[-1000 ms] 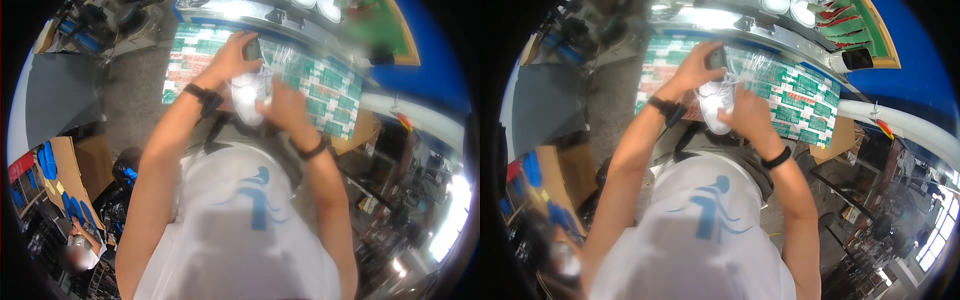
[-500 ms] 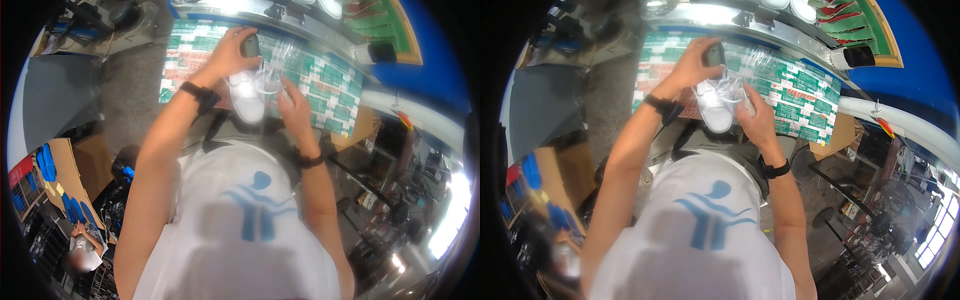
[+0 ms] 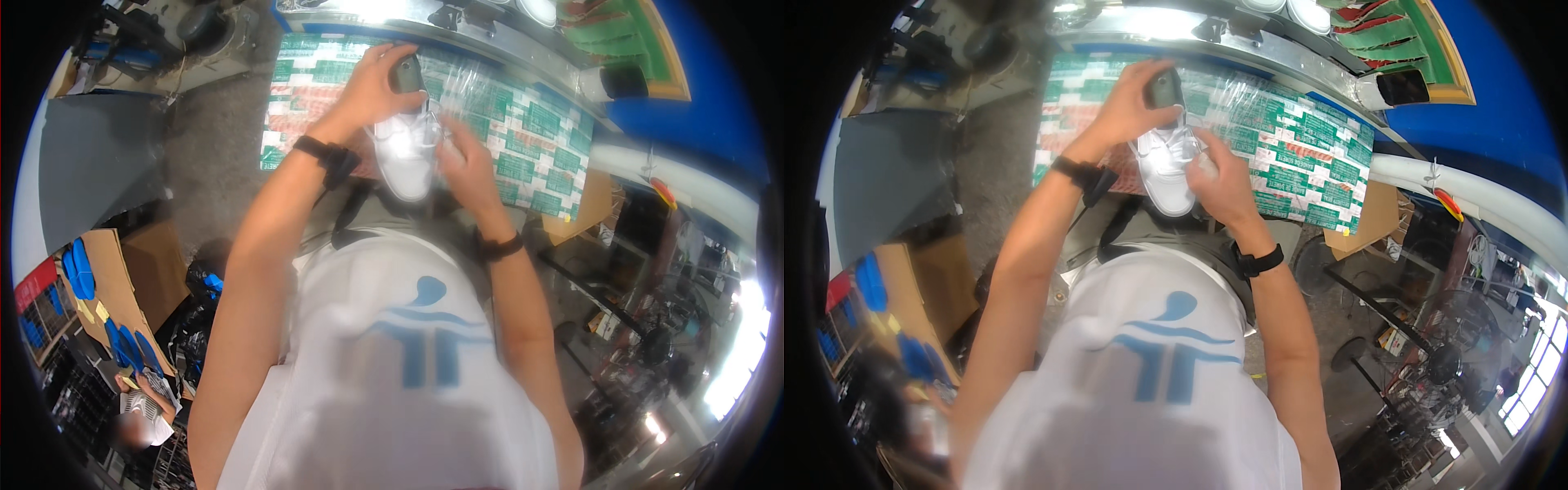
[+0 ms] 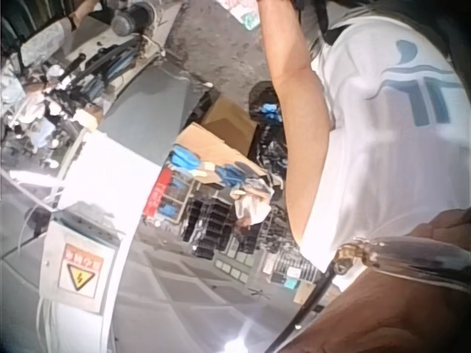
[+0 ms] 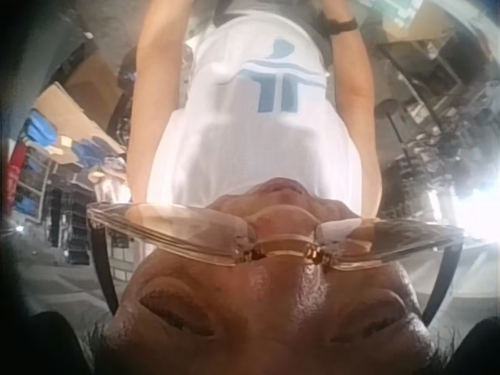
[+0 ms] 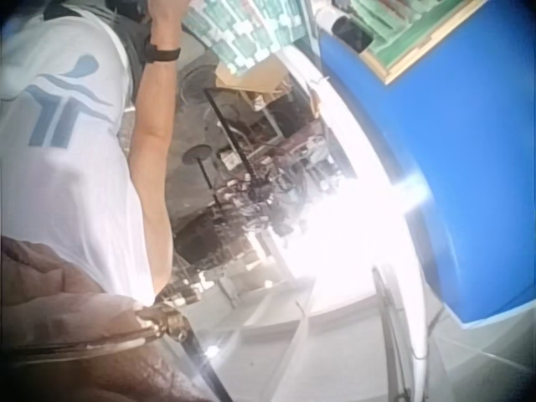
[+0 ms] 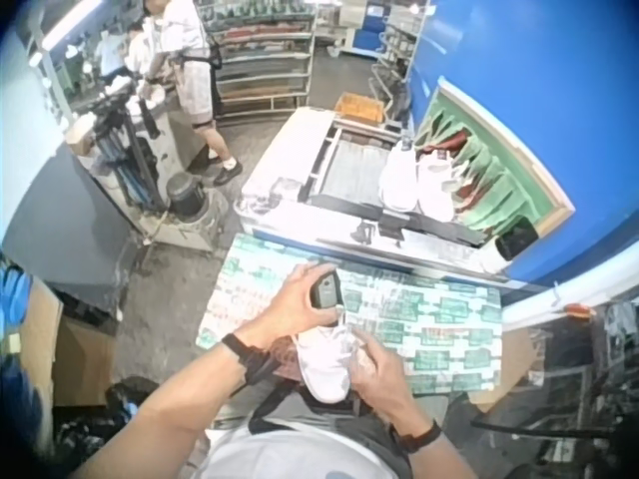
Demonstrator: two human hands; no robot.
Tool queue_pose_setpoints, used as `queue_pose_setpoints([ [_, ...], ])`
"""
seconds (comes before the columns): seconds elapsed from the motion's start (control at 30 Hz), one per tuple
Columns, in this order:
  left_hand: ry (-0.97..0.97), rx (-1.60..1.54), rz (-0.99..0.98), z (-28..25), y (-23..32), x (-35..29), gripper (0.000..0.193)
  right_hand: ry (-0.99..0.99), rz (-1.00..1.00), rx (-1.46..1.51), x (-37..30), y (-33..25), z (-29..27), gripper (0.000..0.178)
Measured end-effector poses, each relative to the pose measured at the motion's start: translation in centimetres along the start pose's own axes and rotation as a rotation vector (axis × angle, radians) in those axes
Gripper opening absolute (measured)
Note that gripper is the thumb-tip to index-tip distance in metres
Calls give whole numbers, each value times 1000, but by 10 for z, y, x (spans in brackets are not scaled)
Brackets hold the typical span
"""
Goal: Inspecting and cleaning white sneakers on a factory production line.
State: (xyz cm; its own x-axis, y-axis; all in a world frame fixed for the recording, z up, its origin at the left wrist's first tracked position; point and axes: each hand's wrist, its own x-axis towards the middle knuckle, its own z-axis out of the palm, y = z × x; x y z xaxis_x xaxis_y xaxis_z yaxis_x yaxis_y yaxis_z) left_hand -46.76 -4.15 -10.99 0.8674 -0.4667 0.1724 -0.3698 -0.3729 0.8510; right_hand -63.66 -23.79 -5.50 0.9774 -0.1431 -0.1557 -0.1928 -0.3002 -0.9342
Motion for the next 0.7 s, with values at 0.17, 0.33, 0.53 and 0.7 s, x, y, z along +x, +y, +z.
queue_pose_setpoints([
  [0.17, -15, -15, -30, -4, 0, -3, 84, 0, 7, -734, -46, -22, -4, 86],
  [0.33, 40, 24, 7, 6, 0, 1, 84, 6, -82, -685, -79, -4, -30, 91],
  [0.53, 15, 11, 24, 6, -4, -4, 85, -42, -82, -315, -20, -23, 2, 81],
  [0.7, 34, -5, -11, 6, -3, -4, 91, -20, -164, -428, -8, -8, 11, 84],
])
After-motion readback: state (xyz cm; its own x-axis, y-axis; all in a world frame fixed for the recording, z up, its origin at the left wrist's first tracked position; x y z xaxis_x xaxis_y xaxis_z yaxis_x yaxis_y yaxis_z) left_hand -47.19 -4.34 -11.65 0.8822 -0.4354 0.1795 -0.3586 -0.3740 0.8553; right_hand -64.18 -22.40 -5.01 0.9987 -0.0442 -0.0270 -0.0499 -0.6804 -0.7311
